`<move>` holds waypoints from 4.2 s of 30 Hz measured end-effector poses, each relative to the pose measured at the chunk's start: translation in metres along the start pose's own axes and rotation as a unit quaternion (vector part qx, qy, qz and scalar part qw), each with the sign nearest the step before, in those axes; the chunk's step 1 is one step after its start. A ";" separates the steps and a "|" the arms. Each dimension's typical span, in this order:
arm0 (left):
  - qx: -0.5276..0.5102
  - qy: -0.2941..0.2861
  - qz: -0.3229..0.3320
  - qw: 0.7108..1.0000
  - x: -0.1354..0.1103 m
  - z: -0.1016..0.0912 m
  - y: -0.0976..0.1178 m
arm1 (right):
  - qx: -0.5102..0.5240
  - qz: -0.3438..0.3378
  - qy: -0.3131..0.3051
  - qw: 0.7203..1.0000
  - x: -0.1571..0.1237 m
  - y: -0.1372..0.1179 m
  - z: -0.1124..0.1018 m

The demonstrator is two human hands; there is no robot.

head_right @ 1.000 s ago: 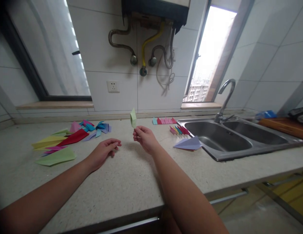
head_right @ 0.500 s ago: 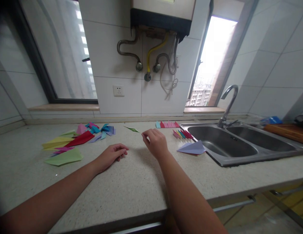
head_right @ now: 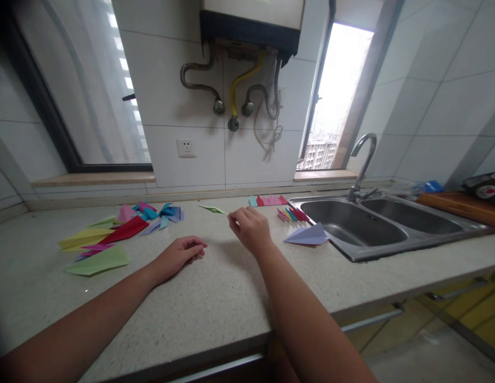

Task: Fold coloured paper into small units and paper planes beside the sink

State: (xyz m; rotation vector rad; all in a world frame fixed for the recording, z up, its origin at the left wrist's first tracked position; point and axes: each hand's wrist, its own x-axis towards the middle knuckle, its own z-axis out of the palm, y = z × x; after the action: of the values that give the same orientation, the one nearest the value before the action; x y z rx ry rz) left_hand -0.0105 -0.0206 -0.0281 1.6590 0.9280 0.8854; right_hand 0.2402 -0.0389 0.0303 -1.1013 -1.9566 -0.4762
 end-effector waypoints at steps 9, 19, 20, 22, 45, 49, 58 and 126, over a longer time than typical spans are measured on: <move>0.106 -0.033 0.018 0.994 -0.004 -0.001 0.005 | -0.170 0.333 -0.023 0.927 -0.015 0.097 -0.008; 0.227 -0.060 0.044 0.971 -0.007 0.003 0.014 | -0.267 0.448 -0.186 0.833 -0.023 0.124 -0.006; 0.231 -0.060 0.044 0.970 -0.006 0.003 0.014 | -0.268 0.451 -0.191 0.830 -0.023 0.125 -0.006; 0.234 -0.065 0.043 0.969 -0.005 0.002 0.013 | -0.275 0.456 -0.197 0.823 -0.023 0.127 -0.005; 0.260 -0.073 0.038 0.962 -0.003 0.000 0.008 | -0.287 0.509 -0.205 0.785 -0.023 0.139 0.004; 0.263 -0.077 0.038 0.961 -0.003 0.000 0.009 | -0.278 0.511 -0.202 0.788 -0.023 0.139 0.004; 0.267 -0.075 0.035 0.960 -0.002 -0.001 0.005 | -0.253 0.516 -0.192 0.796 -0.023 0.142 0.003; 0.172 -0.051 0.106 0.978 0.005 0.004 0.014 | 0.273 -0.089 -0.313 0.905 0.007 -0.017 0.080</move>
State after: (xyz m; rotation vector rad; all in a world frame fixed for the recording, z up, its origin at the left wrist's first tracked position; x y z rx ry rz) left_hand -0.0025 -0.0202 -0.0144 2.1126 0.8809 0.8033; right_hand 0.1860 0.0081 -0.0104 -0.7526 -2.5384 0.3893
